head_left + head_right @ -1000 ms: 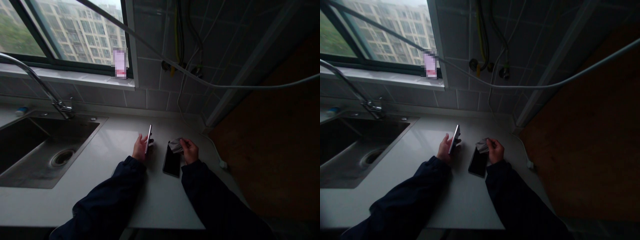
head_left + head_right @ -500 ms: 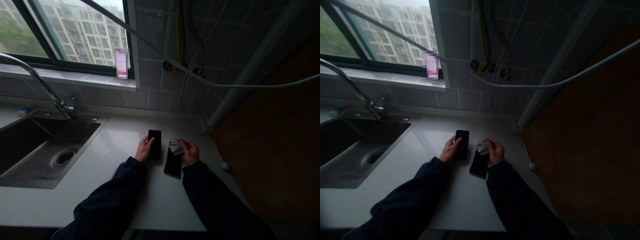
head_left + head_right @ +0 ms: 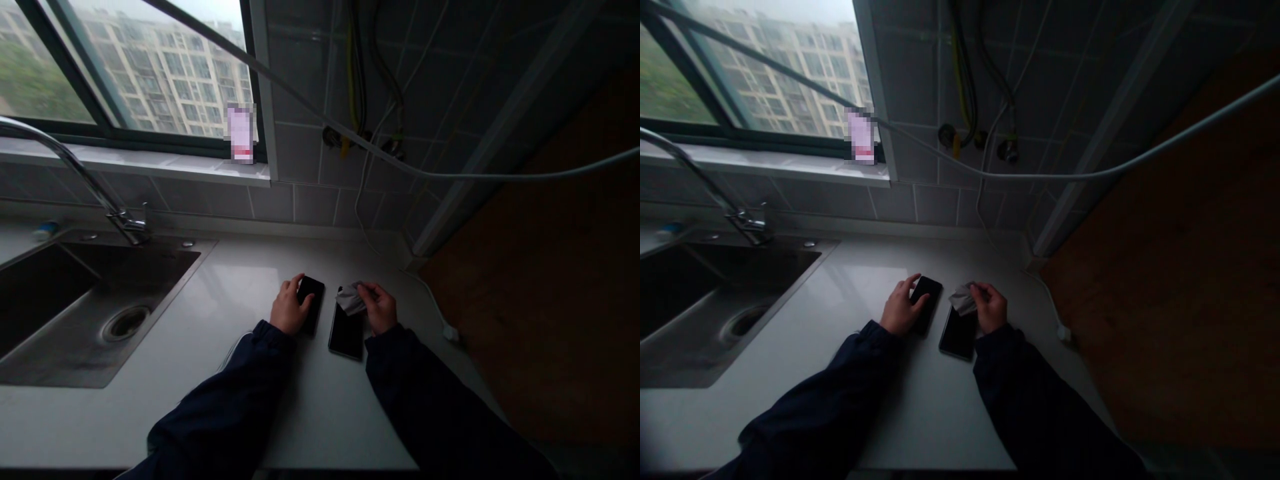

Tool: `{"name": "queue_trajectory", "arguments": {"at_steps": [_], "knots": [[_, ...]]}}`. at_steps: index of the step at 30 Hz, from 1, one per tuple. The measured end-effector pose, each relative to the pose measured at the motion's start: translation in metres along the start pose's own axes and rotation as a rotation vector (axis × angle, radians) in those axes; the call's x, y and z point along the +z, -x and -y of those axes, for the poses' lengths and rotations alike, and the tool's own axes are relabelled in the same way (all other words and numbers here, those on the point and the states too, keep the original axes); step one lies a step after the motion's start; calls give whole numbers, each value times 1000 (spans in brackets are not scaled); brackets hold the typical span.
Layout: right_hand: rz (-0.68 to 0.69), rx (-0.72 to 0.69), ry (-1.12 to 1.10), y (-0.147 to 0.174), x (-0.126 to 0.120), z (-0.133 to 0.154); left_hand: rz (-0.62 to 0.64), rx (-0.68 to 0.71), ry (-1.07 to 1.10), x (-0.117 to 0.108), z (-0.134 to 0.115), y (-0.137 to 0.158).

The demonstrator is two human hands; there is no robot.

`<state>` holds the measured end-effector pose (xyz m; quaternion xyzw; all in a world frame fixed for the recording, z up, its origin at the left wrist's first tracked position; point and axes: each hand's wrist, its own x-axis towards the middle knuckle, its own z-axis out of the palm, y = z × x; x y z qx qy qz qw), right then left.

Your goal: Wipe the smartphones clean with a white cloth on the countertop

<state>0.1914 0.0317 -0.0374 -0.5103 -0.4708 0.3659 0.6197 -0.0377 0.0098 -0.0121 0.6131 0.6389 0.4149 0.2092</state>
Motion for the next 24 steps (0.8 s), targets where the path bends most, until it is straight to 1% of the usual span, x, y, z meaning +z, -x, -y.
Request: {"name": "queue_trajectory", "arguments": {"at_steps": [4,6,9,18,24], "knots": [[11,-5,9,2,2,5,45,-50,-41,-2,-7,7],[15,-6,13,3,2,7,94,-49,-149,-2,-11,11],[25,-6,21,3,2,8,142,-5,-294,0,-15,17],[43,-2,40,4,2,6,124,118,-426,8,-15,22],[46,-5,48,4,2,11,108,104,-460,9,-15,23]]}}
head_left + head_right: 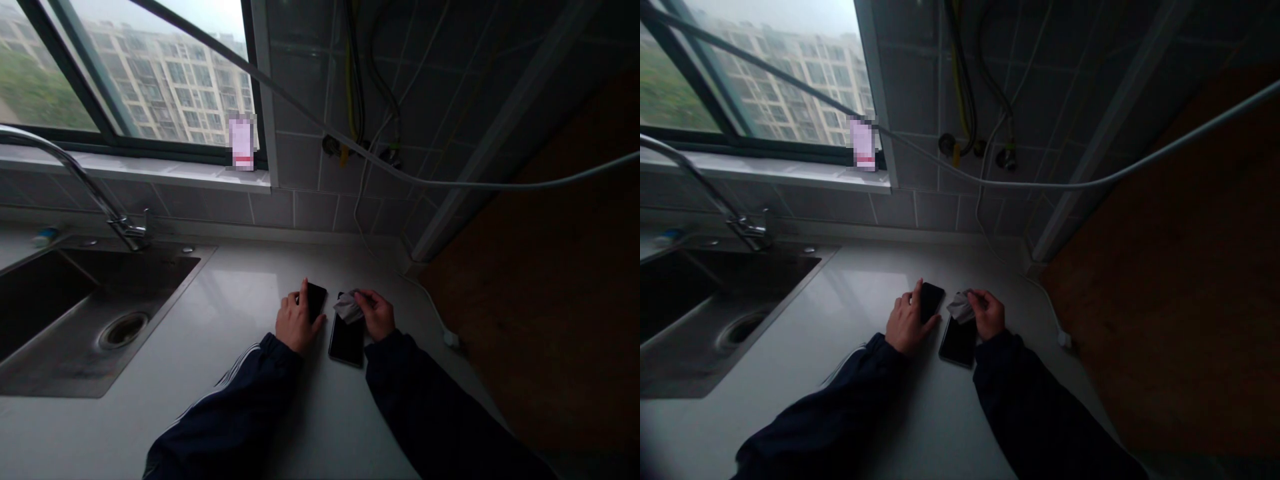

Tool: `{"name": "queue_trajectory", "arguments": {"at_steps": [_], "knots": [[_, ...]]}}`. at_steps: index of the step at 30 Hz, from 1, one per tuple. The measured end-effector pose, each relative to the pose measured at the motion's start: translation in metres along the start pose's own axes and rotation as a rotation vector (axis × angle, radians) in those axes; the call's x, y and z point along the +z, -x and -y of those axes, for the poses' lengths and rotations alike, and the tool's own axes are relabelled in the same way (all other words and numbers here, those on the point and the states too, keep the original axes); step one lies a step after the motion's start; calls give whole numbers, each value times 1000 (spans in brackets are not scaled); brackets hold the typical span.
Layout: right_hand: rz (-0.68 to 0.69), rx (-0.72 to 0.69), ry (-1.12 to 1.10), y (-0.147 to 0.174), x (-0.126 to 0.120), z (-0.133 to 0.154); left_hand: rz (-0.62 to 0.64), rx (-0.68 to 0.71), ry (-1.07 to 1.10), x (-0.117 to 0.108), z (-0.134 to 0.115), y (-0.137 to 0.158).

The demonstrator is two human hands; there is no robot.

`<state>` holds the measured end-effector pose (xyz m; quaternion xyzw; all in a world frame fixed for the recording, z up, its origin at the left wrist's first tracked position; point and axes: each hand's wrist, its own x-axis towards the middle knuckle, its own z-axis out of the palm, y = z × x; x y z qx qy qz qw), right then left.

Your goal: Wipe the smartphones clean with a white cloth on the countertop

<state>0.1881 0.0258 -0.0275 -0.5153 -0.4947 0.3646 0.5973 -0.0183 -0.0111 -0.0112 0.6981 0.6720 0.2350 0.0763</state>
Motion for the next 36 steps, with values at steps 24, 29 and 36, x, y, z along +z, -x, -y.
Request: {"name": "queue_trajectory", "arguments": {"at_steps": [24,29,36], "knots": [[-1,31,92,-7,-9,11,117,341,887,-3,-40,28],[173,26,124,2,-4,23,170,207,1059,-5,-41,28],[287,0,149,6,-4,29,158,155,1215,1,-32,24]]}}
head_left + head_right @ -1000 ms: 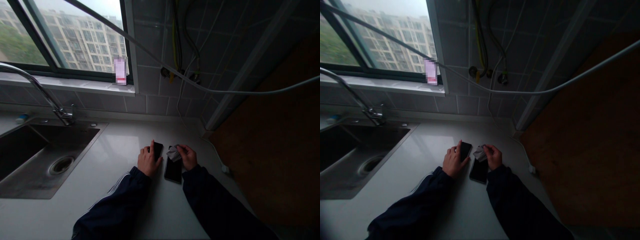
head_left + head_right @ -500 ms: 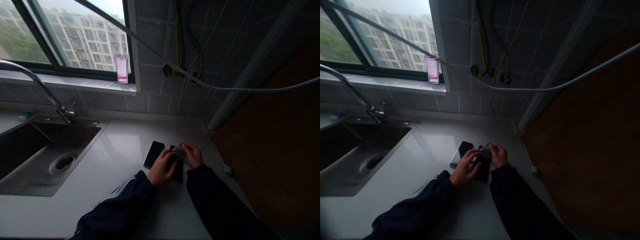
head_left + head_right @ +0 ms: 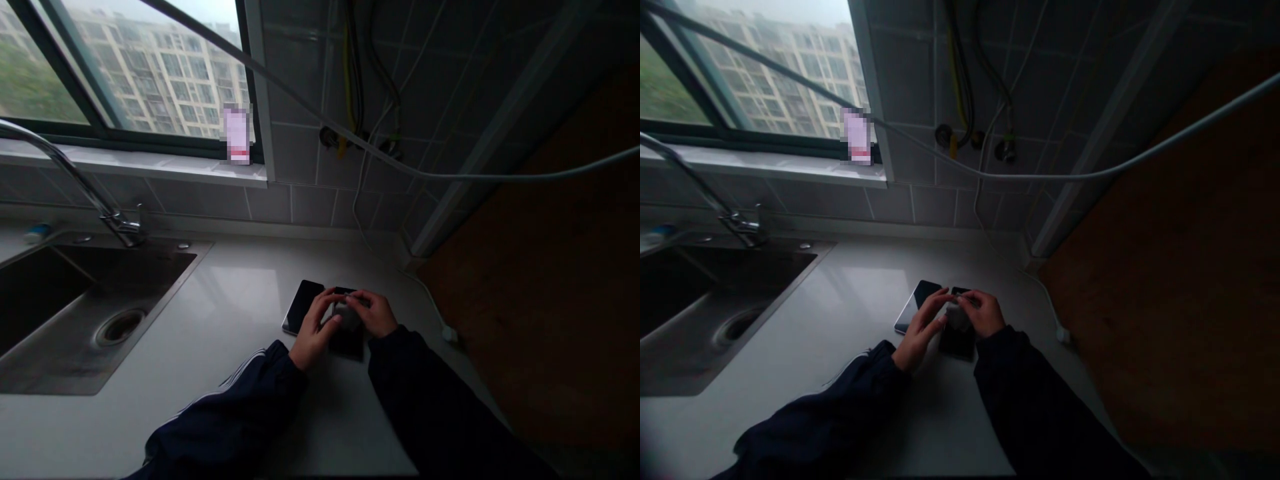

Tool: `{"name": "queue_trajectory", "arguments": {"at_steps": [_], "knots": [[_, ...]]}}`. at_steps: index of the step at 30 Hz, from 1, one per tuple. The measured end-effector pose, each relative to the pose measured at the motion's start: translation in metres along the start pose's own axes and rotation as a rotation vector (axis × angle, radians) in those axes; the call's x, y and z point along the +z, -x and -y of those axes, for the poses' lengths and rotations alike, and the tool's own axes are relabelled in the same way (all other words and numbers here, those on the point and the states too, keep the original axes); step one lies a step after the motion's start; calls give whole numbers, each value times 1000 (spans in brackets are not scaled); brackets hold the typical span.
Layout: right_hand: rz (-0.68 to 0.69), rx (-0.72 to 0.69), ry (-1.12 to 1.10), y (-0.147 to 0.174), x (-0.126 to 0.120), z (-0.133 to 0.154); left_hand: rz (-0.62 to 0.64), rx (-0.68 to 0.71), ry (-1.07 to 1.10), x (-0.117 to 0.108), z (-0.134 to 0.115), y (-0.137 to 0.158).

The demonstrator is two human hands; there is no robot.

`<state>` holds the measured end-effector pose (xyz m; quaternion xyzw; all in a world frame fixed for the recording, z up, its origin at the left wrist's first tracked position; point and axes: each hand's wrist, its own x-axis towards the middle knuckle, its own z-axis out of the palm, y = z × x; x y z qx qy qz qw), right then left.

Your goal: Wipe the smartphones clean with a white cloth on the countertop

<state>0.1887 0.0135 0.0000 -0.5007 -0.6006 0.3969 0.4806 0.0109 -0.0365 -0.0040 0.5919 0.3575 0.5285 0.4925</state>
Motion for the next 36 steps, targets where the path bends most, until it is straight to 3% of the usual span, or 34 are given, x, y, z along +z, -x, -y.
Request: {"name": "queue_trajectory", "arguments": {"at_steps": [5,9,15,19,22,26,29,32,36], "knots": [[53,-41,-22,8,13,0,-31,-4,117,-4,9,-3],[-26,-64,-32,11,18,-2,-121,-15,228,-5,12,-5],[-174,-92,-41,12,18,-3,-175,-313,595,0,5,-8],[-159,-116,-72,18,21,1,-126,-525,883,6,-7,-10],[-104,-123,-96,20,23,2,-60,-749,921,9,-15,-11],[-30,-122,-118,21,27,1,-157,-825,909,10,-16,-12],[-16,-114,-128,19,26,-1,-144,-808,947,7,-14,-12],[-127,-103,-118,9,15,-8,-53,-762,1023,4,-12,-12],[-468,-115,-86,-12,-11,-18,28,-718,1049,1,-12,-12]]}}
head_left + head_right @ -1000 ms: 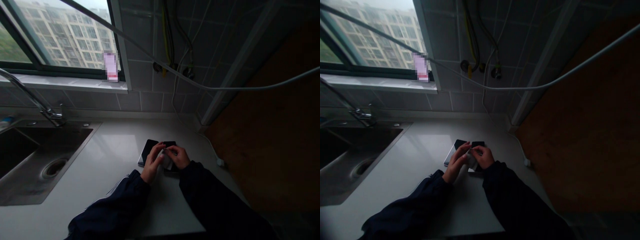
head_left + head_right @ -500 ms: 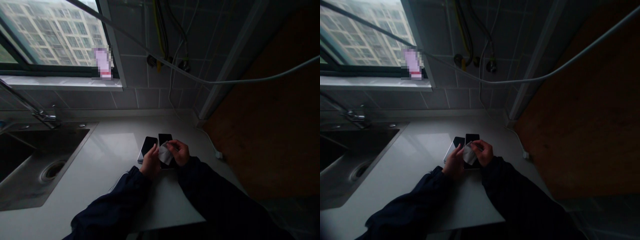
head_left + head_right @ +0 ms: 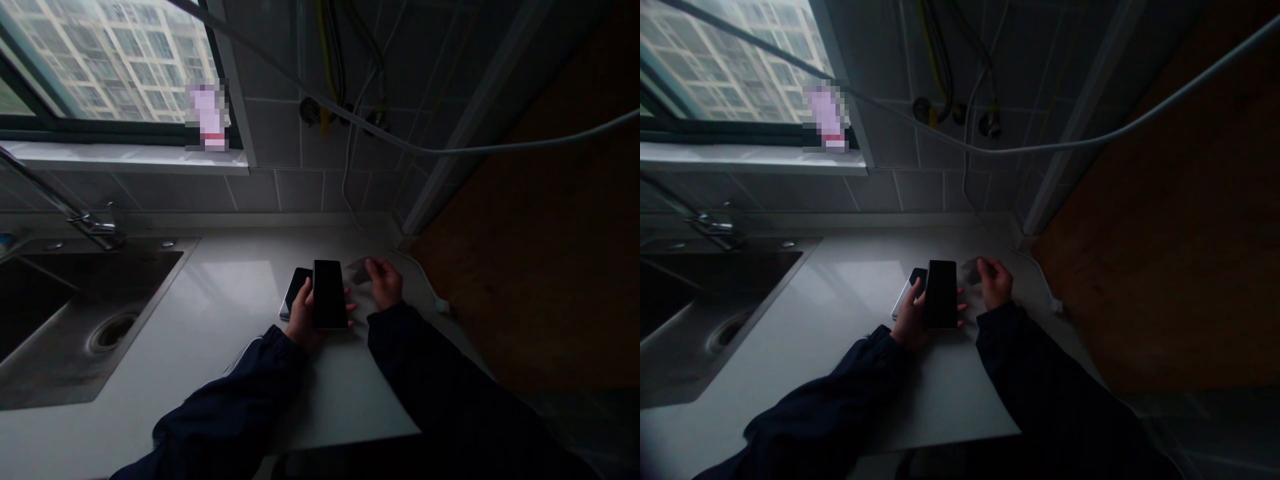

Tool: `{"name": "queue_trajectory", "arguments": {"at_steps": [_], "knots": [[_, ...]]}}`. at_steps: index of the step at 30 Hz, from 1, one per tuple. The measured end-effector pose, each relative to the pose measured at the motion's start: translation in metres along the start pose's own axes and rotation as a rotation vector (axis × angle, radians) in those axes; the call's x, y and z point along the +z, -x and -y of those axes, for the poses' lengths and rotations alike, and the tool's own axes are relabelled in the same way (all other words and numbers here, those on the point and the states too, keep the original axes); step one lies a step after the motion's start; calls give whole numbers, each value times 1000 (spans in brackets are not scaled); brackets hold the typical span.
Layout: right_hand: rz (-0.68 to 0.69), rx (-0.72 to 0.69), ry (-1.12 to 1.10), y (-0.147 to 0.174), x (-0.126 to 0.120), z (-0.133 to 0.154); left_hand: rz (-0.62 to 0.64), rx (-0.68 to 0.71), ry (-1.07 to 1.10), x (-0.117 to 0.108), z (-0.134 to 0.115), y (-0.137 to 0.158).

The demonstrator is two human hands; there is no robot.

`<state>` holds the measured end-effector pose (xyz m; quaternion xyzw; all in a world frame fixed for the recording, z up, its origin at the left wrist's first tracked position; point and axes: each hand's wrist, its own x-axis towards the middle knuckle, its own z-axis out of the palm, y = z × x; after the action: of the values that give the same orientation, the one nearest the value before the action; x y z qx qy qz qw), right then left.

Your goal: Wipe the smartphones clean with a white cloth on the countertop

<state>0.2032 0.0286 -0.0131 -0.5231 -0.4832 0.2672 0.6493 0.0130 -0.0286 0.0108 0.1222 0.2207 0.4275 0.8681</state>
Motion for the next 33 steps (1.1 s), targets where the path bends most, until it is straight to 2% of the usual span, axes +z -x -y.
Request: {"name": "queue_trajectory", "arguments": {"at_steps": [2,3,4,6,9,12,16,18,22,26,33], "knots": [[-72,-25,16,-6,-4,-1,14,-7,-30,0,0,0],[-62,-51,24,-4,-3,0,23,-14,-45,-1,0,0],[11,-127,50,-1,-2,2,27,-21,-61,-1,1,-1],[304,-301,155,11,3,5,15,-32,-91,-2,3,-2],[605,-426,274,26,10,7,-35,8,-98,-1,4,-5],[770,-504,488,27,9,7,-61,18,-93,1,6,-5],[722,-539,662,20,3,9,-51,-83,-193,6,9,-2],[717,-565,695,22,4,12,-64,-68,-220,8,11,-1],[826,-647,646,35,8,17,-94,20,-177,11,9,-1],[884,-662,547,40,9,21,-138,-1,-107,4,7,-5],[722,-552,642,31,7,17,-26,-34,-109,-1,10,-5]]}}
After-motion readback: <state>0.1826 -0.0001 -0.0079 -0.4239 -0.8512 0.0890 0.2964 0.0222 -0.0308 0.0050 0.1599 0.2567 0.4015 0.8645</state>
